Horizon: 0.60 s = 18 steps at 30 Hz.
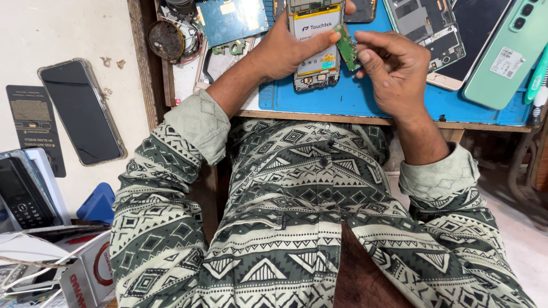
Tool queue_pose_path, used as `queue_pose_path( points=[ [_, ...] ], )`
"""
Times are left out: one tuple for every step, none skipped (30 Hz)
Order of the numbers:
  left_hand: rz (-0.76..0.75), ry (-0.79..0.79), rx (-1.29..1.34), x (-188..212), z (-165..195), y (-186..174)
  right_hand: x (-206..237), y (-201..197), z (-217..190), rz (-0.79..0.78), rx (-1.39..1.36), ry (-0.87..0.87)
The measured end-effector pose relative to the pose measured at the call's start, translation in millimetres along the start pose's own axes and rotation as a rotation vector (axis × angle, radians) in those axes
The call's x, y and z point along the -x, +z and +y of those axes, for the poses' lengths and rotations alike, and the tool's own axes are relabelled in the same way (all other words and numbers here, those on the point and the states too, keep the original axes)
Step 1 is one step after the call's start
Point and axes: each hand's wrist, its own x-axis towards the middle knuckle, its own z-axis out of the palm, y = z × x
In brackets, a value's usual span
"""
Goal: The person repairs a disassembled smartphone at a workbench, using a small tool to work on the phone's internal components and battery. They lift and reposition the phone, detach a small green circuit board, and manipulate the board with both hands and a tool.
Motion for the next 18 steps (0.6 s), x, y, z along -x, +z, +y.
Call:
queue_pose_path(
  points=[
    [0.005,-0.006,-0.002,0.0,0.0,-0.1,-0.1,-0.5,-0.5,-0.011,0.003,-0.020],
    [0.009,-0.012,-0.003,-0.1,-0.1,-0.3,-0.4,-1.2,-1.3,-0.021,0.006,-0.040],
    [0.012,-0.008,-0.001,0.0,-0.2,-0.6,-0.5,-1.3,-2.0,-0.031,0.008,-0.058],
    [0.014,-0.003,0.000,-0.1,-0.4,-0.9,-0.2,-1.6,-2.8,-0.034,0.034,-0.043],
    [0.017,0.001,0.000,-0.3,-0.6,-1.4,0.1,-2.0,-3.8,-0.037,0.057,-0.029],
    [0.028,-0.006,0.000,-0.4,-1.1,-1.8,0.2,-1.8,-3.9,-0.041,0.078,-0.016],
    [0.040,-0.013,-0.003,-0.8,-1.8,-2.3,0.2,-1.2,-3.6,-0.040,0.077,-0.009],
    [0.052,-0.022,-0.004,-0.9,-2.6,-2.7,0.8,-1.0,-3.3,-0.038,0.075,0.000],
    [0.071,-0.039,-0.002,-1.3,-3.8,-3.0,1.4,-0.5,-2.4,-0.036,0.073,0.013],
    [0.090,-0.055,0.002,-2.3,-5.3,-3.4,1.7,-0.2,-1.0,-0.031,0.059,0.022],
    [0.108,-0.071,0.008,-2.9,-6.8,-3.9,2.1,-0.8,0.2,-0.025,0.046,0.032],
    [0.112,-0.095,-0.004,-3.2,-8.4,-4.6,2.7,-1.4,1.6,-0.018,0.035,0.043],
    [0.115,-0.116,-0.016,-3.7,-10.0,-5.5,2.9,-2.1,3.2,-0.023,0.026,0.037],
    [0.118,-0.138,-0.026,-3.7,-11.6,-6.3,3.2,-3.1,4.6,-0.029,0.018,0.032],
    [0.108,-0.118,-0.042,-3.4,-13.1,-7.2,3.7,-4.0,5.9,-0.036,0.010,0.029],
    [0.099,-0.098,-0.059,-3.0,-14.3,-8.3,3.5,-4.8,7.3,-0.046,0.023,0.014],
    [0.091,-0.079,-0.078,-2.2,-15.3,-9.3,3.2,-5.5,8.6,-0.056,0.033,-0.003],
    [0.094,-0.097,-0.099,-1.6,-16.1,-10.0,3.1,-6.0,9.7,-0.065,0.043,-0.020]
  ],
)
